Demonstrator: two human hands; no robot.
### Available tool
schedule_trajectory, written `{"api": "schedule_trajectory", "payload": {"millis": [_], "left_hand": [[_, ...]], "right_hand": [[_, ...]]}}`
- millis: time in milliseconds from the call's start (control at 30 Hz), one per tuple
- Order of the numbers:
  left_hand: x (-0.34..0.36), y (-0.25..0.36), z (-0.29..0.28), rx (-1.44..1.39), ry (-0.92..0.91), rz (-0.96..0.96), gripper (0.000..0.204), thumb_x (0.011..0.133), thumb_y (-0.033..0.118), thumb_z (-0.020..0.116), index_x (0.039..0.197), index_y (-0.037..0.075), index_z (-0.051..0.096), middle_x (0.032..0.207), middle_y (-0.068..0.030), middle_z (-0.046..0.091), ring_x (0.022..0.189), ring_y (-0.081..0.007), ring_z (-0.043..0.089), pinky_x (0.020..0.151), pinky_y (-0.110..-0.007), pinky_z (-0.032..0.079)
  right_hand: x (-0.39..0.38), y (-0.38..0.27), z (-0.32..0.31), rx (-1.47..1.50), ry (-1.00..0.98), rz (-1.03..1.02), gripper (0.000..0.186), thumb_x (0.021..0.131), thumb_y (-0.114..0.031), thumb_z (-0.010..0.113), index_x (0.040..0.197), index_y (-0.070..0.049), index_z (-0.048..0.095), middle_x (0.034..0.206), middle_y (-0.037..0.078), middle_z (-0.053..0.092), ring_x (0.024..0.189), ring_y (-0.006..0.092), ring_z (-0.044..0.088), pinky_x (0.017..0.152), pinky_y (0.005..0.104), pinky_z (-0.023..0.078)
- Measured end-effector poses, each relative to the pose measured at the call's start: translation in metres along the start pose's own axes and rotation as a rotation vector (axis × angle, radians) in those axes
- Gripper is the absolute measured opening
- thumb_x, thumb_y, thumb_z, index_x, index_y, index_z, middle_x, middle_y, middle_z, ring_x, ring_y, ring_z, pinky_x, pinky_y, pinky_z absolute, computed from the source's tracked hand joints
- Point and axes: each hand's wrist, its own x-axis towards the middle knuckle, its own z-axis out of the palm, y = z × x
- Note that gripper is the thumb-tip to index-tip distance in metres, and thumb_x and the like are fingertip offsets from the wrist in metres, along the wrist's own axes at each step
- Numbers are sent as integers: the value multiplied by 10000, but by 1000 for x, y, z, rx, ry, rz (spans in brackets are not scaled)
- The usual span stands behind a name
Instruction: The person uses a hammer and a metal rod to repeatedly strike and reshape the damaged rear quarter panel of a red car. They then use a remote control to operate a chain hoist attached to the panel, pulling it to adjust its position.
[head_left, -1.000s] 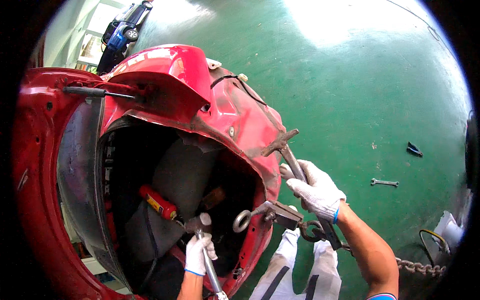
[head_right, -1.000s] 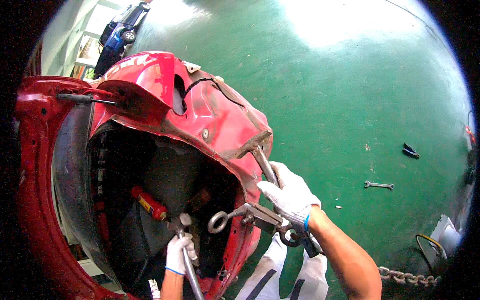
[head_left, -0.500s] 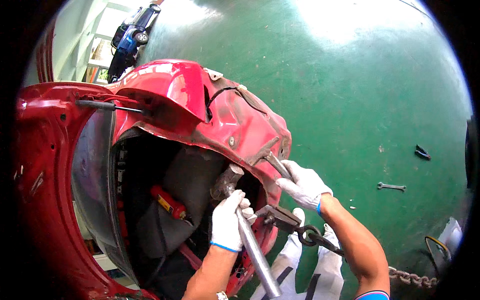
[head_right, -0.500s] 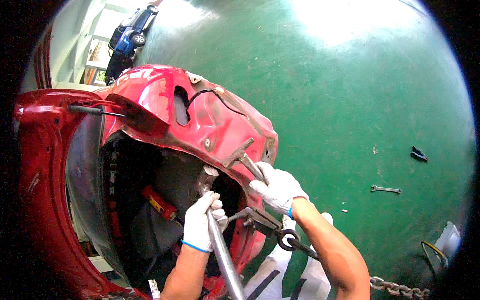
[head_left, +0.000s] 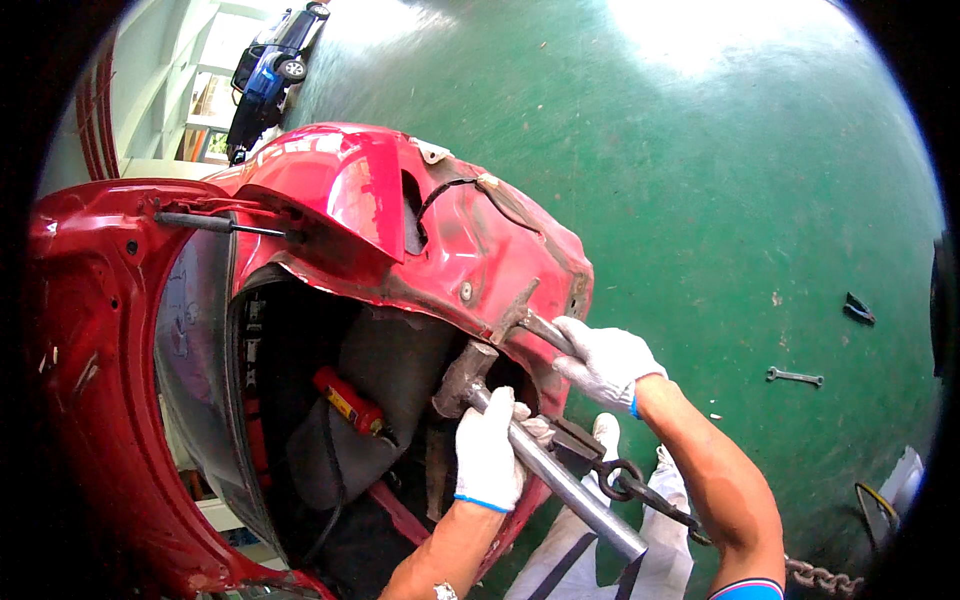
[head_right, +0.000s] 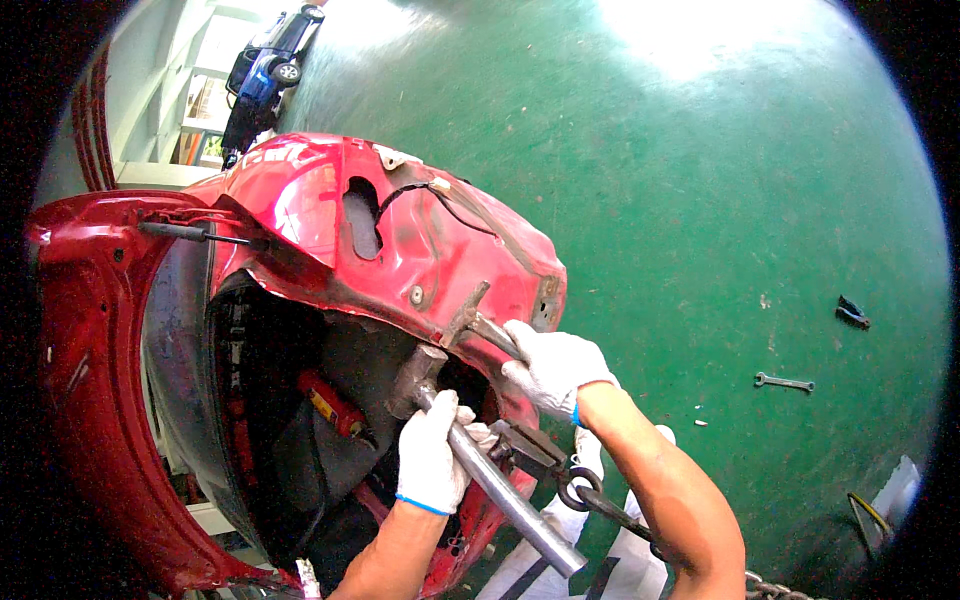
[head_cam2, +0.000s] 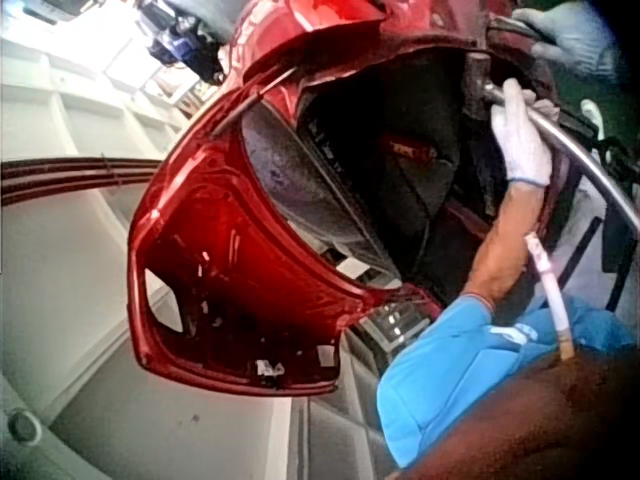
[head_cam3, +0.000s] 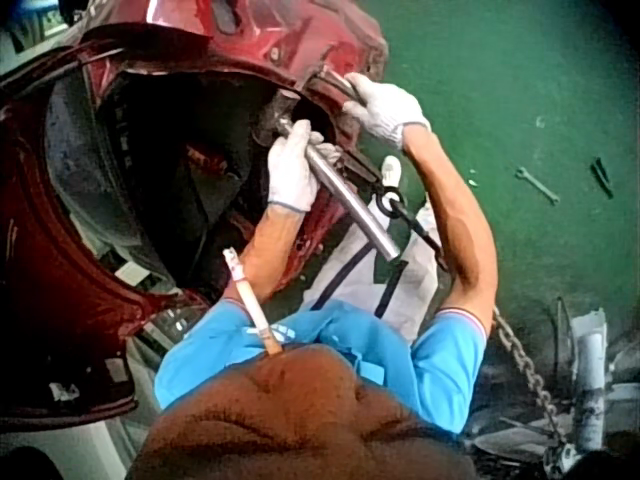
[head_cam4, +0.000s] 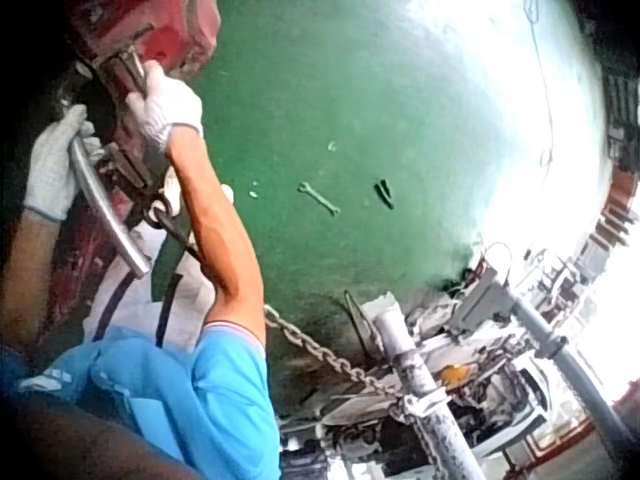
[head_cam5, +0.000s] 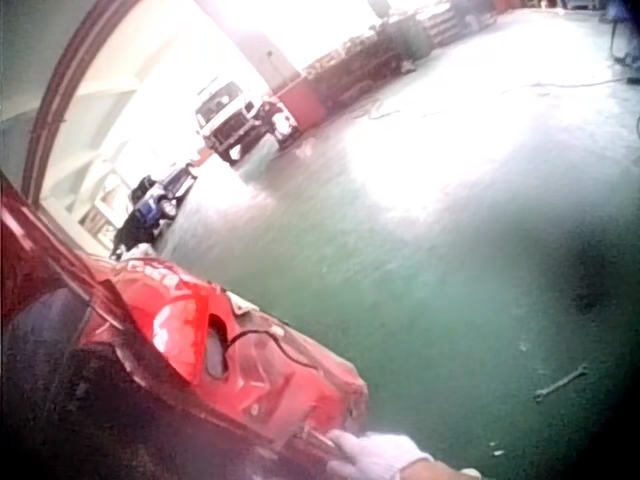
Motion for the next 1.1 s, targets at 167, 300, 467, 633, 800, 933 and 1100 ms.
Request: {"api": "schedule_trajectory", "payload": {"millis": [167,300,467,633,800,933,1100], "left_hand": [[3,-10,7,10,58,7,247,1004,223,644,890,28,546,764,-103,580,628,-259,624,614,-420,563],[10,-18,5,99,23,92,233,1014,210,617,905,18,544,734,-103,564,592,-254,618,592,-413,563],[12,-20,7,129,53,102,153,1003,151,608,937,29,542,768,-66,596,601,-183,616,575,-349,548],[11,-18,7,107,33,104,200,998,178,624,915,20,533,728,-89,561,562,-240,606,580,-411,566],[13,-21,5,142,32,125,193,990,167,630,921,14,536,731,-90,559,563,-238,613,575,-409,567],[12,-20,2,117,23,115,189,984,163,636,920,14,538,736,-92,565,560,-236,613,574,-409,570],[17,-21,-9,76,-30,67,193,978,171,648,924,22,538,739,-90,573,568,-241,619,574,-418,576]], "right_hand": [[2,6,-9,7,100,-15,584,950,-372,576,1476,-153,445,1151,232,702,1031,462,667,904,523,535],[5,17,-23,266,387,136,609,936,-375,588,1484,-149,450,1167,248,695,1035,461,672,908,525,535],[0,7,15,-68,83,-55,598,953,-379,576,1491,-172,420,1101,240,713,1021,433,687,896,509,548],[4,11,-12,159,254,100,596,951,-375,580,1493,-163,453,1173,229,695,1035,449,671,903,528,537],[-2,2,16,-40,162,-93,615,944,-383,584,1502,-169,440,1076,236,719,1003,434,683,881,517,545],[4,2,-2,122,328,23,637,938,-375,602,1506,-147,427,1045,237,720,963,444,692,847,510,553],[-4,-2,13,-63,185,-66,611,939,-374,606,1475,-119,460,1048,251,714,968,450,686,872,510,549]]}}
